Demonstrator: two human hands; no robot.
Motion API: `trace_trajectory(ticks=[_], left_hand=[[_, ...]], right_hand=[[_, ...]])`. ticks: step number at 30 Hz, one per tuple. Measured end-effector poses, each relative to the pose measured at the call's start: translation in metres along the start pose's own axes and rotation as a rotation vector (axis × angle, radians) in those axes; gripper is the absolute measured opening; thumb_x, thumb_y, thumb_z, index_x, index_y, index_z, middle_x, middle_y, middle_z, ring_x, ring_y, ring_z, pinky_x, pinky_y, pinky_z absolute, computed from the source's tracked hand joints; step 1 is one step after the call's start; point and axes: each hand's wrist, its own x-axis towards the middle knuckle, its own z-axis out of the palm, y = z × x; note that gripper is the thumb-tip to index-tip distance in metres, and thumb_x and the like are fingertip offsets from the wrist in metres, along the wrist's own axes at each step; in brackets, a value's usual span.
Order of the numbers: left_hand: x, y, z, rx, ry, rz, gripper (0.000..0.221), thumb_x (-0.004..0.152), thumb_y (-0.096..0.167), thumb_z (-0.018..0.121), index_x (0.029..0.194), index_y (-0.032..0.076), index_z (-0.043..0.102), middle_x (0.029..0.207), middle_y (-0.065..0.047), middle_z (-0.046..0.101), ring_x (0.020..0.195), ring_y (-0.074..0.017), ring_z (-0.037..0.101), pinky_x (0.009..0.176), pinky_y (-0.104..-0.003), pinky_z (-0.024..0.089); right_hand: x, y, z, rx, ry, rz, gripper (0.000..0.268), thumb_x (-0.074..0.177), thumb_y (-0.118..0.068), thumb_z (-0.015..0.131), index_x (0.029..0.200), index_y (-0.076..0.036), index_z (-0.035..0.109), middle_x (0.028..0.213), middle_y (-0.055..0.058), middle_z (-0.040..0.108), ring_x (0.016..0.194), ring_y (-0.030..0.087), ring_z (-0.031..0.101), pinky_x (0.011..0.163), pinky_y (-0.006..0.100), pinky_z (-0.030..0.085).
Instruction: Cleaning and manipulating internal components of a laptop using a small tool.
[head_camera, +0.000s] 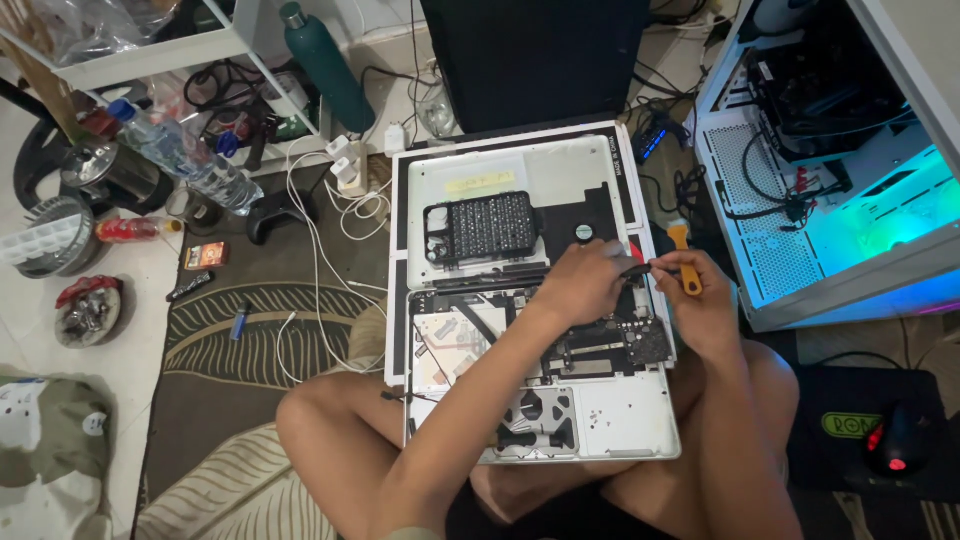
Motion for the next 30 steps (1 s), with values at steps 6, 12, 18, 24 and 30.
trace_trajectory(ticks=[6,12,18,24,30], left_hand=[[-0.024,0.006,-0.032,-0.026,0.039,-0.050,0.035,0.094,0.022,0.063,0.126,0.010,0.071,0.118,-0.012,0.070,0.116,-0.0337,0.064,0.092,-0.047,0.050],[-0.078,-0.009,-0.075,-0.153,0.175,-0.196,0.032,0.096,0.023,0.066,0.124,0.007,0.072,0.117,-0.014,0.071,0.118,-0.0337,0.063,0.098,-0.046,0.045],[-0.120,-0.029,-0.062,-0.185,0.342,-0.291,0.028,0.098,0.032,0.070,0.115,0.011,0.076,0.111,-0.006,0.073,0.113,-0.0260,0.065,0.099,-0.040,0.043],[-0.128,-0.043,-0.031,-0.265,0.446,-0.276,0.019,0.094,0.028,0.075,0.104,0.013,0.079,0.104,-0.005,0.074,0.112,-0.0260,0.067,0.104,-0.042,0.040],[-0.125,-0.059,-0.020,-0.224,0.421,-0.285,0.012,0.091,0.030,0.074,0.096,0.020,0.079,0.101,0.002,0.074,0.110,-0.0204,0.066,0.103,-0.040,0.042]], right_hand=[[-0.001,0.011,-0.001,0.030,0.032,-0.073,0.016,0.097,0.005,0.074,0.111,0.001,0.068,0.104,0.019,0.074,0.085,0.021,0.069,0.077,0.037,0.054],[-0.002,0.006,-0.004,0.035,0.020,-0.098,0.012,0.101,0.000,0.072,0.112,0.002,0.068,0.104,0.018,0.074,0.083,0.022,0.070,0.078,0.037,0.055],[0.000,0.016,-0.002,0.051,0.045,-0.100,0.015,0.100,-0.002,0.075,0.112,0.001,0.068,0.100,0.017,0.073,0.081,0.021,0.070,0.078,0.037,0.056],[-0.001,0.011,0.000,-0.066,0.067,-0.038,0.017,0.098,-0.007,0.078,0.112,-0.003,0.070,0.096,0.013,0.073,0.077,0.020,0.070,0.071,0.031,0.054],[0.002,0.016,0.008,0.003,0.086,-0.102,0.017,0.098,-0.008,0.079,0.111,-0.003,0.069,0.094,0.011,0.070,0.076,0.014,0.067,0.069,0.026,0.052]])
